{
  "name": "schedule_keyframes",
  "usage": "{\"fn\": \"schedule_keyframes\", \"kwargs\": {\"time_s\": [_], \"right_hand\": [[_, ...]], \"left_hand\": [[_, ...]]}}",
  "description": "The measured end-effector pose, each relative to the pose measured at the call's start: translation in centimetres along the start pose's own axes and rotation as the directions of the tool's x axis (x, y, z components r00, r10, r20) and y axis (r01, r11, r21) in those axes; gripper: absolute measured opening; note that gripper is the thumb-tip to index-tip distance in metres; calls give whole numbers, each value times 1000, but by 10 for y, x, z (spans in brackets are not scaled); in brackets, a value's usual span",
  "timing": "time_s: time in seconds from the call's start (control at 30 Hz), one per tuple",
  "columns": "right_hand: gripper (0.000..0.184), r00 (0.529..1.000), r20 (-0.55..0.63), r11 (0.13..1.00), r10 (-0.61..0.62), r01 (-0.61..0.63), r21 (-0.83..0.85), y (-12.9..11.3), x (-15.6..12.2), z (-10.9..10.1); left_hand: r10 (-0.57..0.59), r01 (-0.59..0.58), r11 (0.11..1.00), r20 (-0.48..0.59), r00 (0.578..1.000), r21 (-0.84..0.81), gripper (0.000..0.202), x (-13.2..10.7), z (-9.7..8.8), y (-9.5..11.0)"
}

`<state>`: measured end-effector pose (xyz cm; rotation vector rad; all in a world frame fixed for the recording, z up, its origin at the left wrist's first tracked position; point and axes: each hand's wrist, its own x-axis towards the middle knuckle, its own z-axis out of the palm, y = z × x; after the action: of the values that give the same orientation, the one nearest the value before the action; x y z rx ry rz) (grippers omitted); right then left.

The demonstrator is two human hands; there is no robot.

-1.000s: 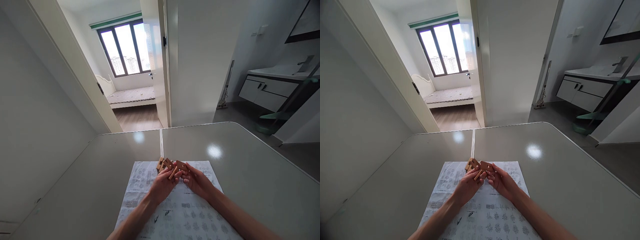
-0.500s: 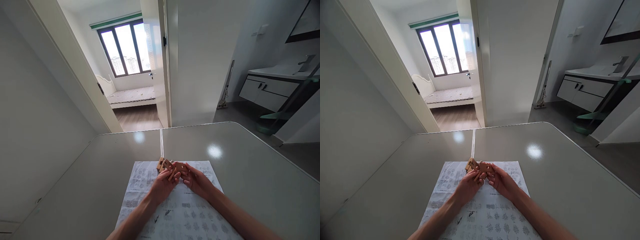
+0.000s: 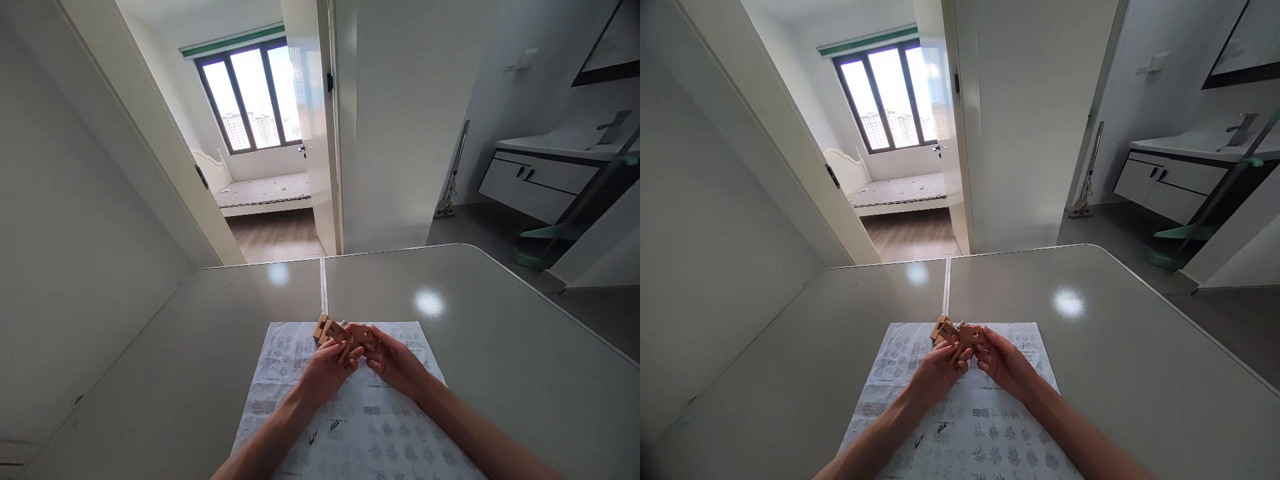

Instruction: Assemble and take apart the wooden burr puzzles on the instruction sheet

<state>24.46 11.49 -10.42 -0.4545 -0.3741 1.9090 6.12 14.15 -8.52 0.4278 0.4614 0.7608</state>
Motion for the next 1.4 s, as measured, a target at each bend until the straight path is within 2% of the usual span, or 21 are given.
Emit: {"fn": "schedule_keyframes", "kwargs": {"time_s": [0.17,0.43,0.63,0.87,1.23,1.4], "right_hand": [[31,1000,23,1000,-10,10,-13,1,1,-2],[22,1000,13,1000,-23,23,-21,2,1,-4],[23,1000,25,1000,-17,17,-24,2,2,-6],[28,1000,25,999,-6,7,-49,3,2,-7],[25,1000,14,1000,-1,1,19,3,2,-8],[23,1000,-8,1000,8,-8,1,2,2,-6]], "left_hand": [[1,-1,1000,22,1000,-4,14,1,-4,0],[-2,2,1000,-8,1000,-17,22,1,-4,0],[-3,3,1000,-8,1000,-4,23,1,-2,1],[7,-7,1000,19,1000,-9,39,2,-5,1],[13,-12,999,-23,1000,32,25,3,-2,1],[10,-10,1000,1,1000,16,24,3,-2,0]]}}
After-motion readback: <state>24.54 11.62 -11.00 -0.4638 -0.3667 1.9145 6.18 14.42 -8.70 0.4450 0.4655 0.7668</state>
